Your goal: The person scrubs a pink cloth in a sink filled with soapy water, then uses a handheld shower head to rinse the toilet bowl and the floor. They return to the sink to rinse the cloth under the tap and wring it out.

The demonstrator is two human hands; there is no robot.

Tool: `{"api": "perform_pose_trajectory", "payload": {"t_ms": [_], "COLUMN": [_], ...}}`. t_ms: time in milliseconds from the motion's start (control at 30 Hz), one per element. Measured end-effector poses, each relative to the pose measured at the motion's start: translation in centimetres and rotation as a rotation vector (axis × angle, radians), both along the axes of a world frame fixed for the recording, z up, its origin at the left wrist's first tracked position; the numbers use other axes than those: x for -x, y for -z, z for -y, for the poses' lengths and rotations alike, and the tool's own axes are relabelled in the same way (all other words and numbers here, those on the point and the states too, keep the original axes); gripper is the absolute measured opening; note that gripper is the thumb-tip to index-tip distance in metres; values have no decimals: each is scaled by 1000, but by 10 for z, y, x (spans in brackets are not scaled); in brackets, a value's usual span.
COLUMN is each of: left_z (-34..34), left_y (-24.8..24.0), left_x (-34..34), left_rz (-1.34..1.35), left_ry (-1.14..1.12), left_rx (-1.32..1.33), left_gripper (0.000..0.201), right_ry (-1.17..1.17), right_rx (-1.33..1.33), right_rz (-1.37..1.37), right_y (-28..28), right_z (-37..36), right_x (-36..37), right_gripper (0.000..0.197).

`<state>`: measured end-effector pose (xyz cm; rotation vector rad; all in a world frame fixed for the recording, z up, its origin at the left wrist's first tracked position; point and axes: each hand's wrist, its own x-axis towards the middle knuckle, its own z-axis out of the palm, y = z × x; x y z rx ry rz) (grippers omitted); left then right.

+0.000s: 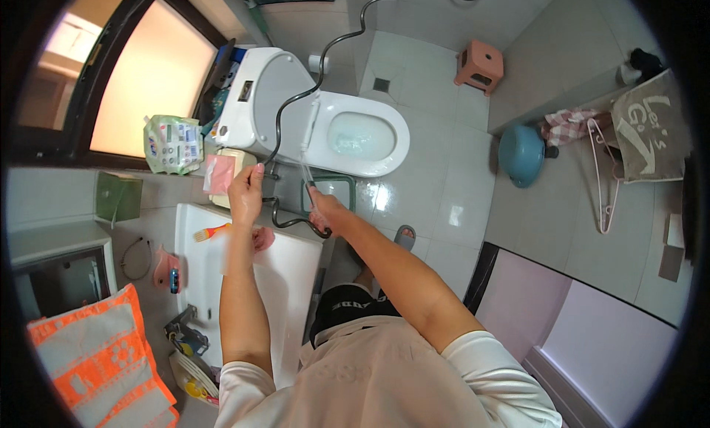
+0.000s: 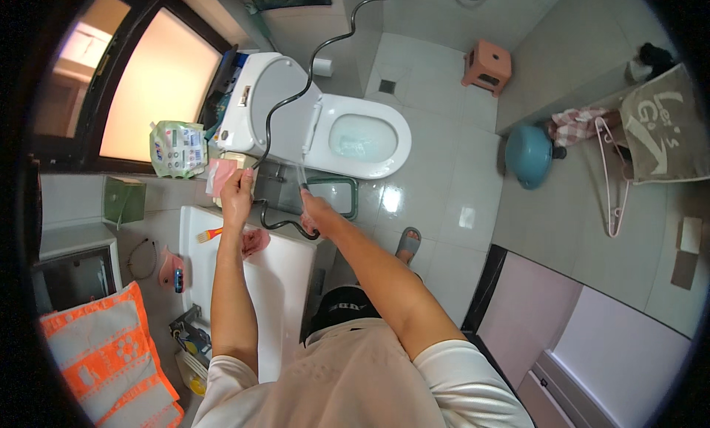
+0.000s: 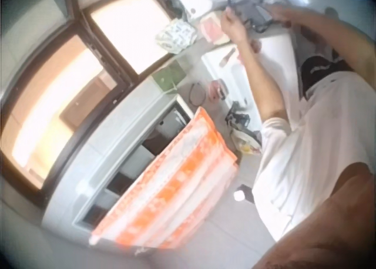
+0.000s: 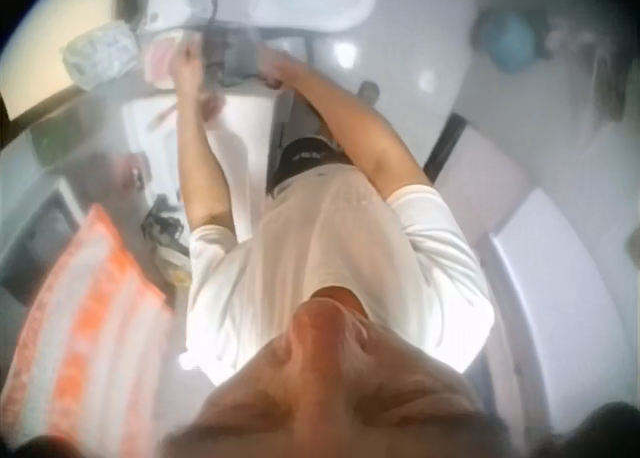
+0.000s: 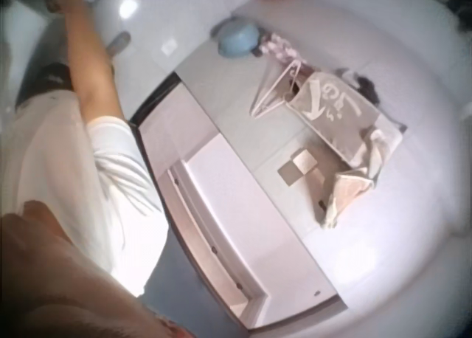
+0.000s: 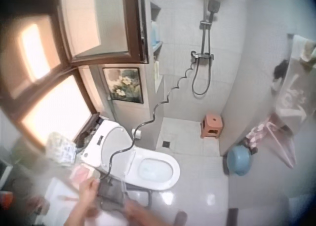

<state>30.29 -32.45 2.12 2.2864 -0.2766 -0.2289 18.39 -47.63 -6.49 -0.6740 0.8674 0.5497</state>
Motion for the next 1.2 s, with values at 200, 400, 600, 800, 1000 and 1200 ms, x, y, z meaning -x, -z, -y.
{"api": "perform_pose_trajectory", "payload": {"t_ms": [200,400,600,800,1000,1200], "left_z": [-15,-5,20,46,94,211], "left_y": [-16,-3,20,41,67,87], "left_x": [-24,-10,2,23,28,30], "left_rz": [86,29,-1,-131,-295,-666], "left_ry": [-16,-43,26,52,206,239], "left_rx": [62,104,137,185,375,784], "left_gripper": [36,35,33,32,32,24], "right_ry": [-24,-169,-173,78,734,1050], "right_rx": [161,243,186,23,278,552], "right_rz": [263,307,28,-230,-187,69], "right_y": [-34,-46,23,38,14,-38], "right_z": [-7,18,46,61,95,176], "right_x": [-33,-30,3,28,50,62], "right_gripper": [51,47,48,54,51,43]}}
